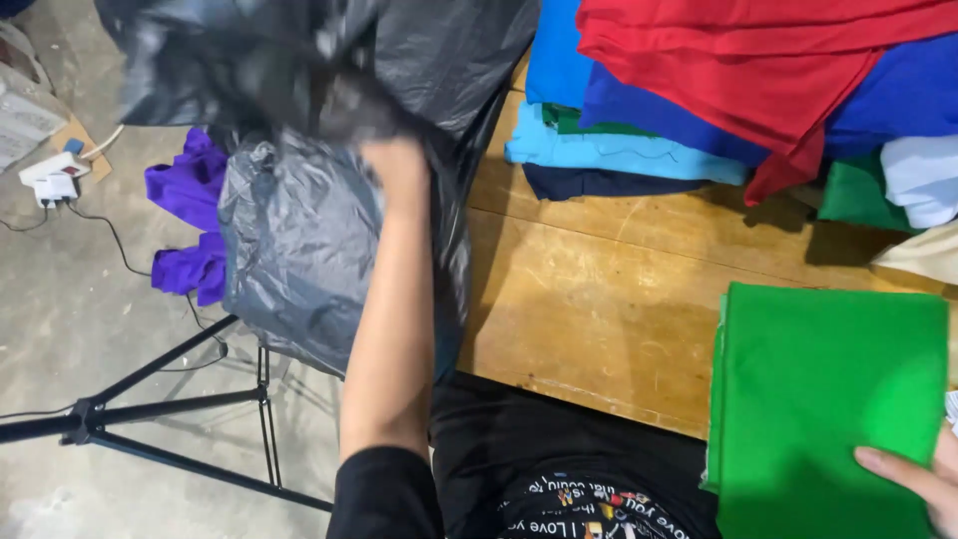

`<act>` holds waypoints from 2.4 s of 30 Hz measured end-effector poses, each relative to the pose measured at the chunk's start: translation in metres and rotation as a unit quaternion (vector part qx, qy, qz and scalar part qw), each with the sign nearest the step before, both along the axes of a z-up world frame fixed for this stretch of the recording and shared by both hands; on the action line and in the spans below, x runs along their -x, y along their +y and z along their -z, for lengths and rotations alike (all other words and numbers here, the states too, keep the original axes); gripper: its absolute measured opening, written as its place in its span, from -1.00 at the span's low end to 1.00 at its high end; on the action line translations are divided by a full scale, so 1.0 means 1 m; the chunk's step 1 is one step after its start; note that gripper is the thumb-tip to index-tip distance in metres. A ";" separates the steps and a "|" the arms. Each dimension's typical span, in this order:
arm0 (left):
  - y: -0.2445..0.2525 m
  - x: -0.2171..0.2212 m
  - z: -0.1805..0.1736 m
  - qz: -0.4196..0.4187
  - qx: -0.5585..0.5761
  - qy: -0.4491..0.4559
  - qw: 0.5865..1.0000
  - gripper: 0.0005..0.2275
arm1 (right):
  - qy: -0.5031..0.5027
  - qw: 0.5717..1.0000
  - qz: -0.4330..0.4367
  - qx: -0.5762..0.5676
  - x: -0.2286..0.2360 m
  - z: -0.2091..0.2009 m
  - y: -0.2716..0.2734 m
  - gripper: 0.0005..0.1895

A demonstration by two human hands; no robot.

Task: The person folds a piece of green fabric on a wooden table, smoothing it out and folding it into a compact rectangle. They then unfold a black plastic bag and place the folded green fabric inside it.

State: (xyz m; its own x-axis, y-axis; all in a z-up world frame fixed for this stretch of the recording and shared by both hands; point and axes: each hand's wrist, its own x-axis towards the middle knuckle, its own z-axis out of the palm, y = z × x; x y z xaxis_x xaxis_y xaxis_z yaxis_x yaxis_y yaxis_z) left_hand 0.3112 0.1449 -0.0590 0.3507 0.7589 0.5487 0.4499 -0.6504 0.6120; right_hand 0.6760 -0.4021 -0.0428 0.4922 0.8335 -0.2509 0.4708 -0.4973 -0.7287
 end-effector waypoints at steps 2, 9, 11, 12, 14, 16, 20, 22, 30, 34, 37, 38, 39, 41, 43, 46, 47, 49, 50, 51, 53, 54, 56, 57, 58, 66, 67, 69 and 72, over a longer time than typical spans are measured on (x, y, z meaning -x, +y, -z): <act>0.044 -0.033 -0.016 0.004 -0.020 0.001 1.000 -0.83 | -0.042 0.998 -0.012 -0.048 -0.039 0.045 -0.029 -0.13; 0.084 -0.132 -0.024 0.004 -0.084 0.011 0.996 -0.81 | 0.199 0.967 0.148 0.061 -0.001 0.008 0.011 -0.13; 0.022 -0.097 -0.052 0.004 -0.094 -0.009 0.996 -0.76 | 0.152 0.978 0.126 0.067 0.000 0.010 0.011 -0.14; -0.008 -0.080 -0.065 0.006 -0.105 -0.028 0.994 -0.68 | 0.106 0.986 0.105 0.071 0.000 0.011 0.012 -0.15; -0.092 -0.031 -0.085 -0.005 -0.063 0.006 0.998 -0.76 | 0.147 0.974 0.161 0.065 0.014 0.004 0.029 -0.22; -0.152 0.007 -0.077 -0.015 -0.017 0.048 0.999 -0.80 | 0.196 0.954 0.218 0.065 0.008 0.026 0.036 -0.29; -0.190 0.042 0.012 -0.073 0.059 0.281 0.955 -0.31 | 0.290 0.923 0.230 0.103 0.041 0.018 0.098 -0.24; -0.210 0.043 0.035 -0.072 0.077 0.316 0.943 -0.27 | 0.297 0.908 0.273 0.111 0.064 -0.014 0.103 -0.31; -0.207 -0.043 0.061 -0.046 0.094 0.258 0.960 -0.30 | 0.276 0.938 0.196 0.070 0.019 0.012 0.085 -0.24; -0.185 -0.099 0.031 -0.027 0.229 0.275 0.933 -0.21 | 0.282 0.936 0.199 0.064 0.029 0.000 0.083 -0.25; -0.179 -0.136 0.038 -0.073 0.281 0.189 0.938 -0.07 | 0.288 0.935 0.197 0.060 0.036 -0.016 0.084 -0.25; -0.179 -0.144 0.037 -0.045 0.313 0.137 0.939 -0.06 | 0.292 0.935 0.194 0.055 0.037 -0.022 0.087 -0.26; -0.179 -0.149 0.038 -0.020 0.346 0.087 0.934 -0.05 | 0.299 0.934 0.190 0.053 0.039 -0.026 0.089 -0.26; -0.181 -0.128 0.049 -0.004 0.307 0.060 0.950 -0.21 | 0.305 0.933 0.184 0.050 0.040 -0.032 0.093 -0.26; -0.187 -0.090 0.035 0.012 0.263 0.033 0.964 -0.37 | 0.312 0.932 0.179 0.043 0.030 -0.026 0.096 -0.26; -0.211 -0.017 0.013 0.050 0.127 0.002 0.991 -0.55 | 0.311 0.931 0.179 0.064 0.002 0.009 0.093 -0.26; -0.216 -0.004 0.025 0.035 0.106 0.121 0.986 -0.57 | 0.312 0.934 0.172 0.023 -0.006 0.023 0.089 -0.23; -0.226 0.005 0.041 0.020 0.085 0.240 0.967 -0.52 | 0.313 0.935 0.164 -0.015 -0.014 0.034 0.093 -0.19; -0.231 0.001 0.044 0.012 0.035 0.257 0.966 -0.48 | 0.311 0.935 0.166 0.040 -0.013 0.032 0.101 -0.24; -0.233 -0.003 0.047 0.002 -0.017 0.273 0.962 -0.44 | 0.308 0.933 0.164 0.093 -0.014 0.031 0.113 -0.29; -0.237 -0.030 0.056 -0.010 -0.018 0.267 0.964 -0.40 | 0.303 0.944 0.122 0.044 0.005 0.022 0.128 -0.25; -0.240 -0.045 0.060 -0.020 -0.019 0.259 0.965 -0.36 | 0.297 0.952 0.080 -0.005 0.014 0.015 0.134 -0.21; -0.236 -0.076 0.075 -0.047 -0.014 0.271 0.961 -0.35 | 0.310 0.949 0.060 0.002 0.030 -0.014 0.161 -0.20; -0.233 -0.093 0.082 -0.066 -0.009 0.286 0.956 -0.34 | 0.327 0.944 0.047 0.008 0.040 -0.028 0.174 -0.18; -0.224 -0.109 0.089 -0.067 -0.011 0.285 0.956 -0.34 | 0.326 0.944 0.047 0.007 0.024 -0.028 0.182 -0.18; -0.206 -0.117 0.072 0.035 0.230 -0.200 0.952 -0.39 | 0.311 0.929 -0.176 0.101 -0.114 0.068 0.180 -0.15; -0.219 -0.085 0.042 0.034 0.230 -0.200 0.952 -0.39 | 0.311 0.928 -0.177 0.102 -0.109 0.077 0.168 -0.15; -0.242 -0.020 -0.018 0.089 0.157 -0.023 0.983 -0.56 | 0.354 0.929 -0.104 0.004 -0.100 0.095 0.147 -0.30; -0.284 0.019 0.025 0.158 0.075 0.186 0.967 -0.62 | 0.383 0.909 -0.162 -0.037 -0.116 0.115 0.140 -0.39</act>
